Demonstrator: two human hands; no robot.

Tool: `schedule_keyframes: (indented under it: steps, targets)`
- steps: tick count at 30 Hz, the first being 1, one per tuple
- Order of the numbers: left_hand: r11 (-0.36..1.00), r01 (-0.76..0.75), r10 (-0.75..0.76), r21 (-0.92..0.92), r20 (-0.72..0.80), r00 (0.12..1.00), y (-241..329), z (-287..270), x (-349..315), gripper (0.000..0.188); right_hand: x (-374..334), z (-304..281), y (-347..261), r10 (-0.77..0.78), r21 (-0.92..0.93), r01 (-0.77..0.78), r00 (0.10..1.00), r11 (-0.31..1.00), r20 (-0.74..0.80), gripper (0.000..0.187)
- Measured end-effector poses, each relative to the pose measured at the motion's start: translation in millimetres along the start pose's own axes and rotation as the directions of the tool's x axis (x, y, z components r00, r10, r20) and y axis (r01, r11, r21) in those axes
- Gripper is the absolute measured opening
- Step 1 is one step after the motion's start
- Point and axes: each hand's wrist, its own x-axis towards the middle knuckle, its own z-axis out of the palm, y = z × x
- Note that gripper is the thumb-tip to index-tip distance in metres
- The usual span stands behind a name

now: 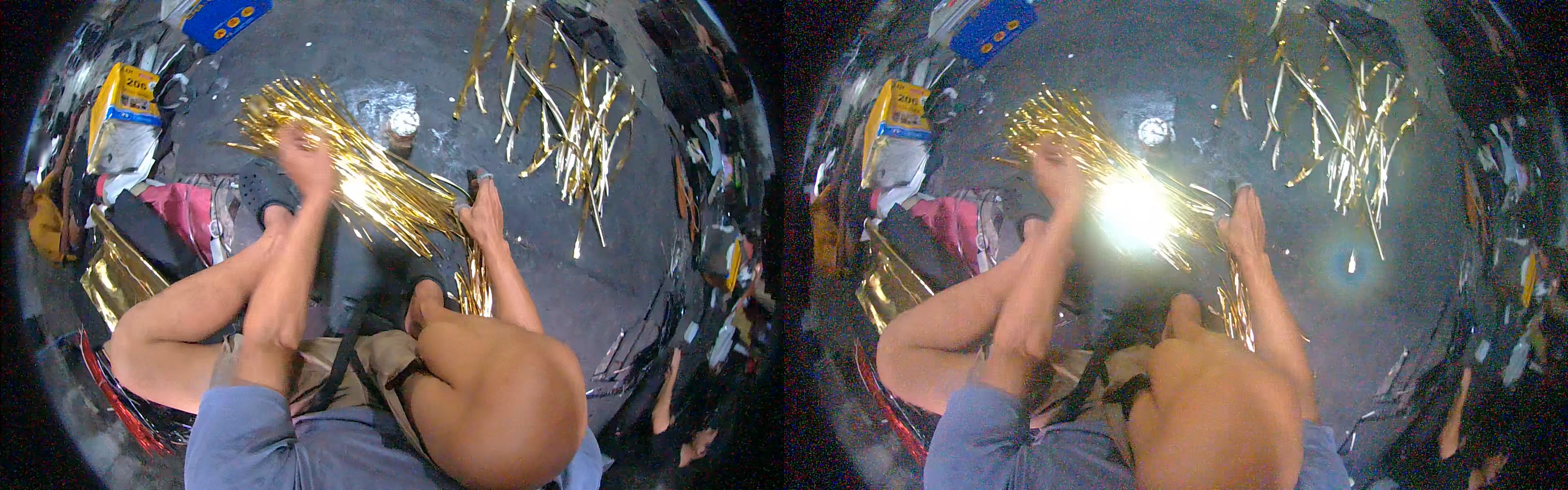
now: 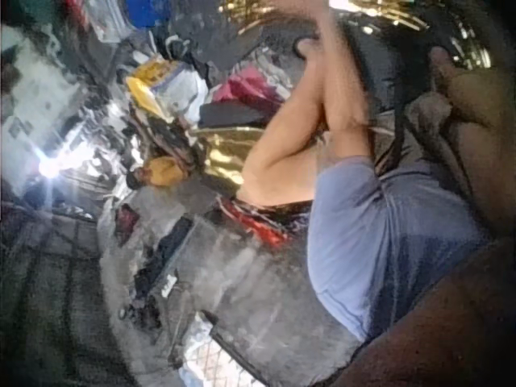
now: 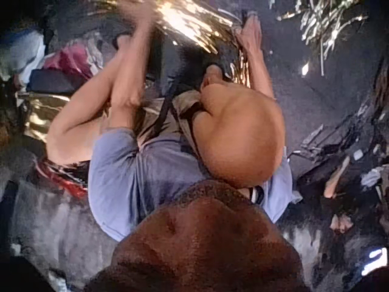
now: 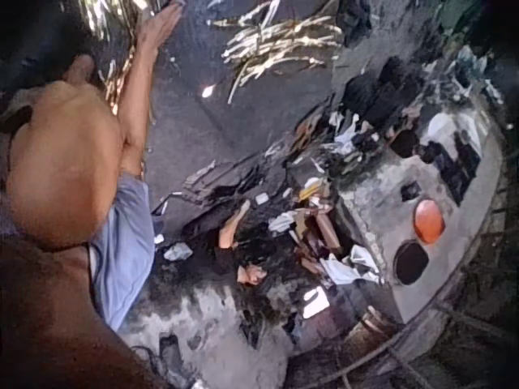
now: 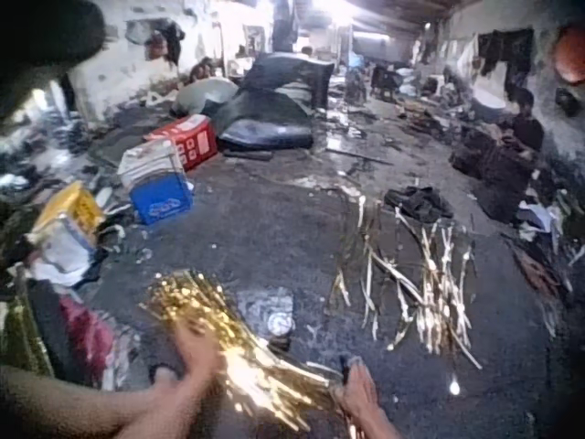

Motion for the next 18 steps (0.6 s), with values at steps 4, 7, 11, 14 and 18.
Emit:
schedule_keyframes:
  steps: [4,7,11,14,18]
  targets:
    - [0.921,0.229,-0.014,-0.316,0.560,0.829,21.1,29.0,-127.2,0.019,11.1,5.3,-11.8,0.243,0.154,-0.289,0.934,0.945,0.263,0.053]
    - [0.794,0.587,-0.229,-0.155,0.819,0.526,59.5,46.9,-164.3,0.036,1.4,-23.3,-21.7,0.186,0.209,-0.210,0.974,0.955,0.130,0.058]
    - [0.688,0.654,-0.221,-0.314,0.768,0.601,113.5,33.7,-162.9,0.027,-26.9,-56.3,-37.1,-0.092,0.143,0.097,0.995,0.985,-0.042,0.062]
    - [0.599,0.697,-0.208,-0.393,0.765,0.610,126.4,30.5,-160.1,0.018,-39.7,-80.6,-42.2,-0.018,0.187,0.022,1.000,0.982,-0.022,0.066]
    - [0.582,0.702,-0.133,-0.410,0.804,0.580,151.8,2.0,-150.2,0.015,-6.5,-123.1,-88.7,-0.109,0.269,0.128,0.990,0.955,-0.084,0.060]
